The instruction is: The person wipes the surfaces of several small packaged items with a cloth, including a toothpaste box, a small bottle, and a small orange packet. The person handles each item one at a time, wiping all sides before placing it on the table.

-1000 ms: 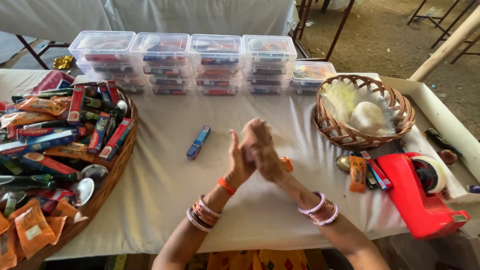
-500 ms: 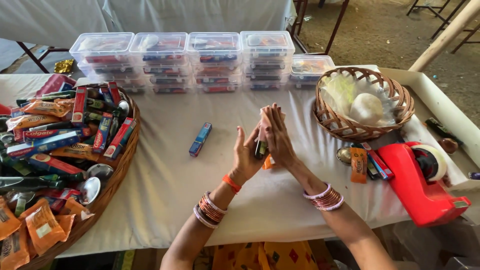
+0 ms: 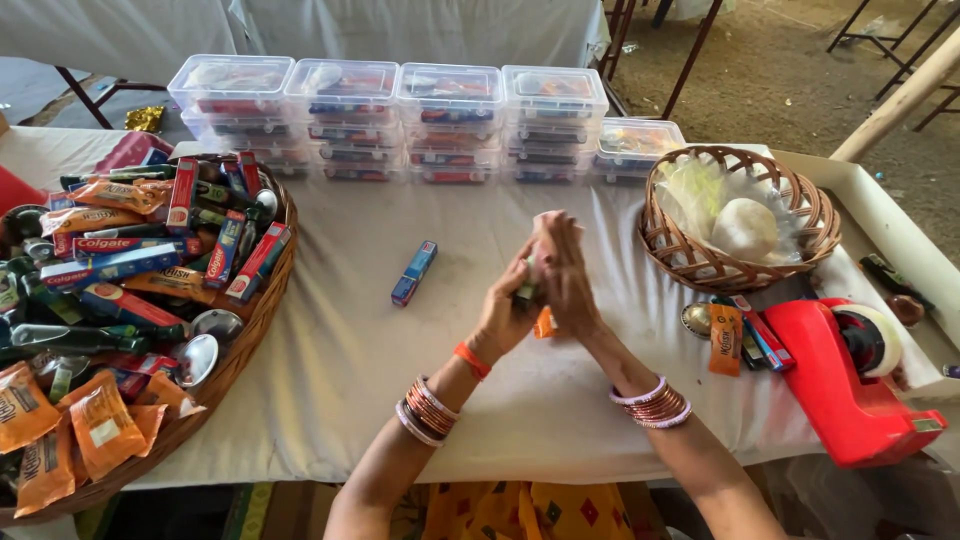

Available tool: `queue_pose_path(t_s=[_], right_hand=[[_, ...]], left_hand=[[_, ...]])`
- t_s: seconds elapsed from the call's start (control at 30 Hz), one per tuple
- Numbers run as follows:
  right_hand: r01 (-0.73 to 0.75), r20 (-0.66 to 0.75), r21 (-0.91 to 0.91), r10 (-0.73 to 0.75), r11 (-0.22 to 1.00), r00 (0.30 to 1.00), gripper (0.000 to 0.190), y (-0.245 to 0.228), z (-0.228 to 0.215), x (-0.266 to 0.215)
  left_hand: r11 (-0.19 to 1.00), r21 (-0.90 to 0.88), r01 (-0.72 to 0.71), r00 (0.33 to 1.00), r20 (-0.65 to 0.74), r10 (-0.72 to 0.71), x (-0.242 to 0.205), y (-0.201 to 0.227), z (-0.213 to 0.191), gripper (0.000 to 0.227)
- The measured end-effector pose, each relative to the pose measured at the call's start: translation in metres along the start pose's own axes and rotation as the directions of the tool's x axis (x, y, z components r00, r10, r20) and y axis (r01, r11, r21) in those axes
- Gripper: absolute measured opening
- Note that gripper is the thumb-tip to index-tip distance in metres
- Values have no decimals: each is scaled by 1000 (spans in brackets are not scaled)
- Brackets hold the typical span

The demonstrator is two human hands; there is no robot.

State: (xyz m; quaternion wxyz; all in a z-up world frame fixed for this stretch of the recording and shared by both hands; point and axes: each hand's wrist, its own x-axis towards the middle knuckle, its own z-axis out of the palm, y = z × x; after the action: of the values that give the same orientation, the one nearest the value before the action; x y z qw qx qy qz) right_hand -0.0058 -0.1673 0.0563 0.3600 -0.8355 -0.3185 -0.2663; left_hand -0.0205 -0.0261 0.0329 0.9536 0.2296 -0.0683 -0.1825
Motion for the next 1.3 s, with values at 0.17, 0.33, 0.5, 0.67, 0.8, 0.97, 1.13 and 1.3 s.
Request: queue_pose_path(t_s=[0.17,0.33,0.5,0.67,0.8,0.97,1.13,1.3], right_hand=[[-131,-80,104,139,986,987,64,-9,0,-2],[35,73,184,-49,982,996,61,-71,4,-7],[266,246,14,-261,964,934,59,-79,3,-9],[87,-108,-52,-92,995,990,55,-10,4,-4],[-152,-134,122,168,981,977,59,7,5,-6],[34,37,209,-43,977,998,60,-48,20,-12],[74,194,100,-92,992,977,61,-66,12,-8],[-84,174,110,64,990,983,61,-44,4,-7]], left_hand=[[999,41,-21,991,131,16,-5,-1,5,63],[994,-87,-71,997,-30,68,-2,24,5,60],[967,-56,-249,968,-14,249,1,27,-20,50],[991,90,-96,995,10,95,5,-5,-17,47],[983,163,-89,995,57,81,11,-15,-24,42],[982,86,-167,976,-128,177,2,20,-2,37],[972,-32,-231,966,-130,225,10,17,-33,37],[977,-76,-200,979,14,202,-5,13,3,59]])
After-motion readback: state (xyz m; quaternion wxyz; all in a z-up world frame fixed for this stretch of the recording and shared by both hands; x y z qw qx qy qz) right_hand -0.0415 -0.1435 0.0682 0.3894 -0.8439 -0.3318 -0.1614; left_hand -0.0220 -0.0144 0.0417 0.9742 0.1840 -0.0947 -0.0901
